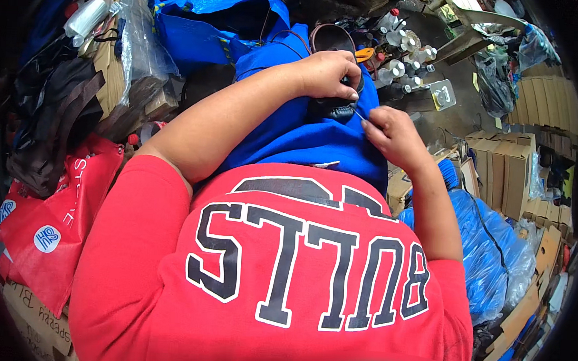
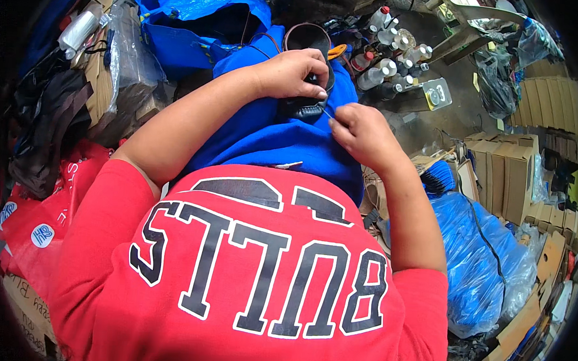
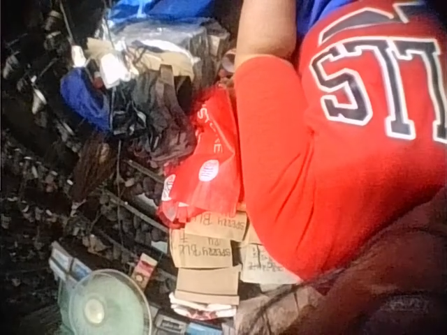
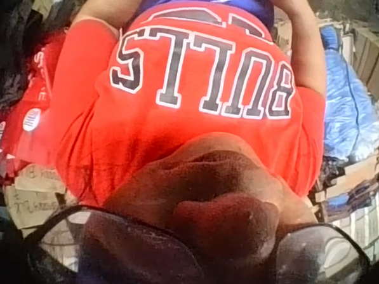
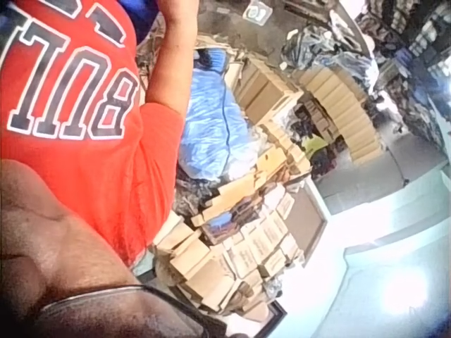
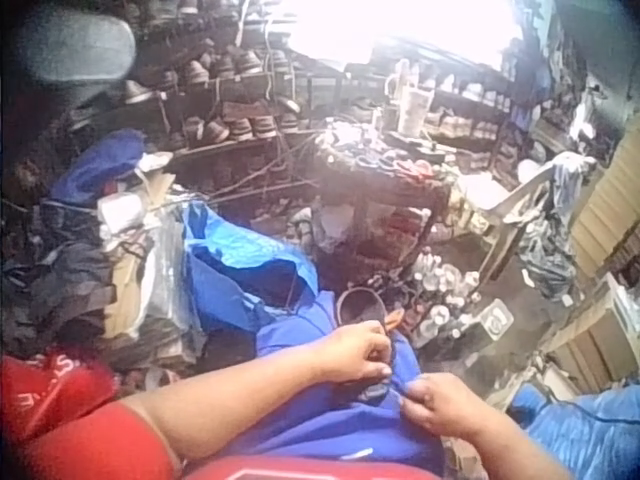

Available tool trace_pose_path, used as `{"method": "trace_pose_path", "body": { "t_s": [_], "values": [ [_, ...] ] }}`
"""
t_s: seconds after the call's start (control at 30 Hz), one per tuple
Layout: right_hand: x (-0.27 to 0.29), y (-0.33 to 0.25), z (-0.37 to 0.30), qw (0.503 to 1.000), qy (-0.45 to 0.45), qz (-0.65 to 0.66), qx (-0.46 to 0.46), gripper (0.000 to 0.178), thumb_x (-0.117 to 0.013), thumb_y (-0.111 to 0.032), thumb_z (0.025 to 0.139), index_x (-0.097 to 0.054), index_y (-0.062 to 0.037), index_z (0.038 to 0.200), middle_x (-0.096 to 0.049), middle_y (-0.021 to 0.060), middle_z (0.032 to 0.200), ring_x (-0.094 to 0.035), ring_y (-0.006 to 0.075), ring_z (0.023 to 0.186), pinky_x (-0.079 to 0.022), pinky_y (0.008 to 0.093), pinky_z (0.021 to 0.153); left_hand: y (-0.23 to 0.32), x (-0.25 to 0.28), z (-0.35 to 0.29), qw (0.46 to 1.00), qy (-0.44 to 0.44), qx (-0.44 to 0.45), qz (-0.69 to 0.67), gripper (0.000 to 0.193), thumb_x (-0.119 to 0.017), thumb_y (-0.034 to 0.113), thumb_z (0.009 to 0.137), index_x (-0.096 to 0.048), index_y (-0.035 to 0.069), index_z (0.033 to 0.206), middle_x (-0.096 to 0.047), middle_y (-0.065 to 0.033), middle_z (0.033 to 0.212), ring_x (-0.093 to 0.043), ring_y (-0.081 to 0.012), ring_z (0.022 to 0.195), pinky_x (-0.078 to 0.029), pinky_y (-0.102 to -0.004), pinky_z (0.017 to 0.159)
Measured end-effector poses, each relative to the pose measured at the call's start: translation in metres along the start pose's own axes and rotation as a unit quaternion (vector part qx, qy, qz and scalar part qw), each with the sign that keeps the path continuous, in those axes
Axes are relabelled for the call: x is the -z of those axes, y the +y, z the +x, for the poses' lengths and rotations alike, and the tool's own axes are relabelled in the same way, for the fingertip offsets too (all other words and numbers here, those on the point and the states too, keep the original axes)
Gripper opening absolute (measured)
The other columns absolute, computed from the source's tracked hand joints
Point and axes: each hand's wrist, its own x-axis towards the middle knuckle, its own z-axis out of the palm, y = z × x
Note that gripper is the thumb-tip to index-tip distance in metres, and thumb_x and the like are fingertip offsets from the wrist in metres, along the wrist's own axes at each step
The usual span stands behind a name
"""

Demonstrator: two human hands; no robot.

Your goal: Hand-stitching a black leather shoe component using a needle and thread.

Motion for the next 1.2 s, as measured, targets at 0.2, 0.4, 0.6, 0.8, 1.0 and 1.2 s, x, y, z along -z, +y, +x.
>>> {"method": "trace_pose_path", "body": {
  "t_s": [0.2, 0.4, 0.6, 0.8, 1.0, 1.2],
  "values": [
    [0.017, -0.001, -0.018, 0.986, 0.128, 0.1, -0.045, 0.021, -0.066, -0.022, 0.083, -0.062, -0.0013, 0.08, -0.051, 0.007, 0.068, -0.053, 0.0173, 0.066, -0.043, 0.0309, 0.06, -0.011, 0.009, 0.008, 0.998, -0.058, 0.007, -0.026, 0.022, -0.075, 0.028, 0.073, -0.069, 0.01, 0.083, -0.058, -0.0094, 0.093, -0.057, -0.0252, 0.094, -0.045, -0.0343, 0.082],
    [0.01, -0.002, 0.027, 0.999, 0.026, -0.017, 0.026, 0.022, -0.062, -0.02, 0.082, -0.056, 0.0007, 0.078, -0.051, 0.0148, 0.073, -0.052, 0.0288, 0.069, -0.042, 0.0371, 0.062, -0.01, 0.009, 0.012, 0.996, -0.068, 0.004, -0.055, 0.021, -0.075, 0.026, 0.074, -0.07, 0.01, 0.087, -0.059, -0.0097, 0.094, -0.057, -0.0247, 0.094, -0.044, -0.0331, 0.084],
    [0.005, -0.001, 0.029, 0.998, -0.058, -0.002, 0.003, 0.022, -0.06, -0.017, 0.081, -0.053, 0.002, 0.072, -0.05, 0.0183, 0.066, -0.052, 0.0338, 0.063, -0.042, 0.0419, 0.06, -0.01, 0.005, 0.009, 0.998, -0.045, 0.014, -0.043, 0.024, -0.076, 0.028, 0.072, -0.07, 0.009, 0.084, -0.059, -0.0099, 0.093, -0.057, -0.0251, 0.094, -0.045, -0.0335, 0.083],
    [0.026, -0.004, -0.018, 0.997, -0.069, 0.029, -0.034, 0.02, -0.062, -0.017, 0.081, -0.057, 0.0009, 0.075, -0.052, 0.015, 0.069, -0.052, 0.0288, 0.067, -0.042, 0.0351, 0.06, -0.014, 0.007, 0.009, 0.998, -0.046, 0.022, -0.038, 0.022, -0.076, 0.028, 0.072, -0.069, 0.009, 0.082, -0.058, -0.0099, 0.092, -0.057, -0.0254, 0.092, -0.045, -0.0336, 0.082],
    [0.023, 0.007, -0.009, 0.985, 0.102, 0.125, -0.053, 0.017, -0.064, -0.018, 0.084, -0.064, -0.0022, 0.089, -0.057, 0.0087, 0.078, -0.056, 0.0192, 0.072, -0.045, 0.0306, 0.066, -0.015, 0.016, 0.021, 0.979, -0.148, 0.059, -0.124, 0.022, -0.075, 0.025, 0.075, -0.072, 0.009, 0.089, -0.058, -0.0081, 0.095, -0.055, -0.0231, 0.097, -0.043, -0.0322, 0.088],
    [0.007, -0.004, 0.032, 0.999, -0.026, 0.024, -0.032, 0.02, -0.06, -0.019, 0.076, -0.058, 0.0016, 0.075, -0.056, 0.0195, 0.072, -0.057, 0.0343, 0.068, -0.045, 0.0402, 0.063, -0.015, 0.012, 0.019, 0.983, -0.136, 0.062, -0.103, 0.021, -0.076, 0.023, 0.073, -0.072, 0.009, 0.088, -0.059, -0.0086, 0.097, -0.056, -0.0234, 0.098, -0.043, -0.0327, 0.089]
  ]
}}
